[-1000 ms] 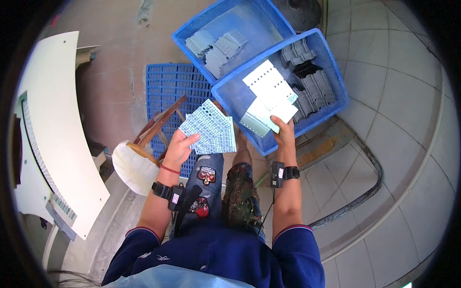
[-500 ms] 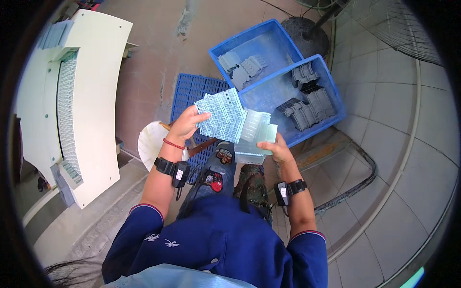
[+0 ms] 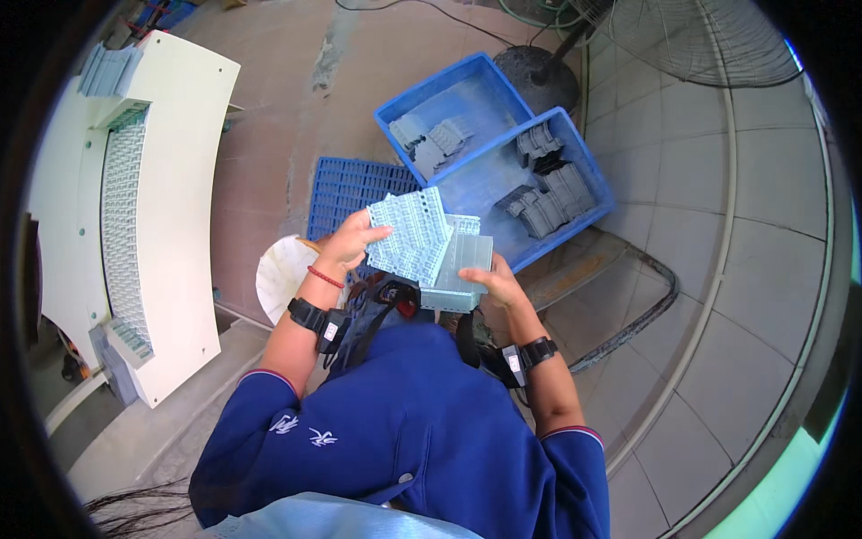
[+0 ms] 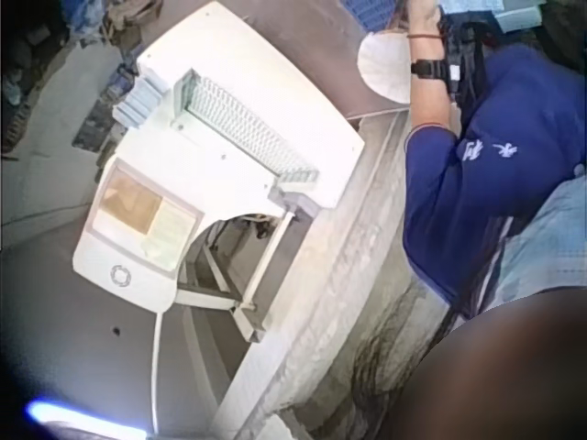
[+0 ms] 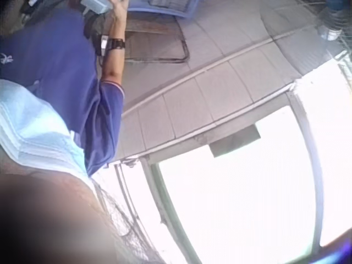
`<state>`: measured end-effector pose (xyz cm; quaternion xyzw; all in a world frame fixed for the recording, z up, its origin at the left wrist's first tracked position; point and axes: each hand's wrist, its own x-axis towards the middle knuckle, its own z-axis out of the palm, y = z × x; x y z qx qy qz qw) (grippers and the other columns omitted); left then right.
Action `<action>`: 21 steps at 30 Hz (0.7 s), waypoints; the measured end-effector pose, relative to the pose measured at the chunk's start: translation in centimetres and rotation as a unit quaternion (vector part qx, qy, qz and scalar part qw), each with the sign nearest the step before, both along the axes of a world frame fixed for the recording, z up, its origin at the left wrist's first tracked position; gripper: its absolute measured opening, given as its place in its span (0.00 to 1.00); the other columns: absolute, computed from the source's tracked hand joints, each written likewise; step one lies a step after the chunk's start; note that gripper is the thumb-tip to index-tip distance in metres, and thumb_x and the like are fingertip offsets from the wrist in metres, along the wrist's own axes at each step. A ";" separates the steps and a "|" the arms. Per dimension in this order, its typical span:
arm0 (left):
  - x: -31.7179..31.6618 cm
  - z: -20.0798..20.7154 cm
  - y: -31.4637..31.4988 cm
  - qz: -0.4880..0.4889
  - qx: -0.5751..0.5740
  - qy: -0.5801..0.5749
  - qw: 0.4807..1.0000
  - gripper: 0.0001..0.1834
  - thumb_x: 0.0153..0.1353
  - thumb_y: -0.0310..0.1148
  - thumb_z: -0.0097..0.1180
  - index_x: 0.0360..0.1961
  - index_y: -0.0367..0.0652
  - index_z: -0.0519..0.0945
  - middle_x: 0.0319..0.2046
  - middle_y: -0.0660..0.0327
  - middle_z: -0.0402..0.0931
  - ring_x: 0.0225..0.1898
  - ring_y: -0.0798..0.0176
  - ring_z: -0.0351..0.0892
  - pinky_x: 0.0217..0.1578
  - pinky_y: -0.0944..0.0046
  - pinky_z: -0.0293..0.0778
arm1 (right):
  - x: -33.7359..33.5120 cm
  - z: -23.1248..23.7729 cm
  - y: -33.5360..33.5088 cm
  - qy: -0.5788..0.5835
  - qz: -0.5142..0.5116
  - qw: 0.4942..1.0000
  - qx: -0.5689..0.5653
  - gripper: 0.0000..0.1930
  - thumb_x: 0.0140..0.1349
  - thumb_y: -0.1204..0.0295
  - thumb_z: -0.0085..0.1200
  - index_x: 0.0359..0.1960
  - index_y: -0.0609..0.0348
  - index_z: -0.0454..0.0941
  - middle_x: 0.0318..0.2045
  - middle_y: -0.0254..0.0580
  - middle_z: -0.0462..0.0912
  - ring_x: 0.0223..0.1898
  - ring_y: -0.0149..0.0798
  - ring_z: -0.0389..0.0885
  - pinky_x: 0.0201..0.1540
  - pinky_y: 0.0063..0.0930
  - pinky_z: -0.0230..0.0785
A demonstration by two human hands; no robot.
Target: Organizing small industrial components and loading them into a processing machine.
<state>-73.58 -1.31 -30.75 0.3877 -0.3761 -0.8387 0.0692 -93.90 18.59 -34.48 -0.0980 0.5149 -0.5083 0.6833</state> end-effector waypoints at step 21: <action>4.9 5.8 -0.3 0.027 0.227 0.057 0.972 0.29 0.48 0.15 0.54 0.55 0.37 0.64 0.46 0.52 0.72 0.46 0.55 0.74 0.44 0.53 0.73 | 7.0 10.4 -5.8 -0.008 0.012 1.000 -0.012 0.30 0.53 0.69 0.58 0.54 0.71 0.60 0.49 0.47 0.72 0.49 0.42 0.72 0.52 0.35 0.64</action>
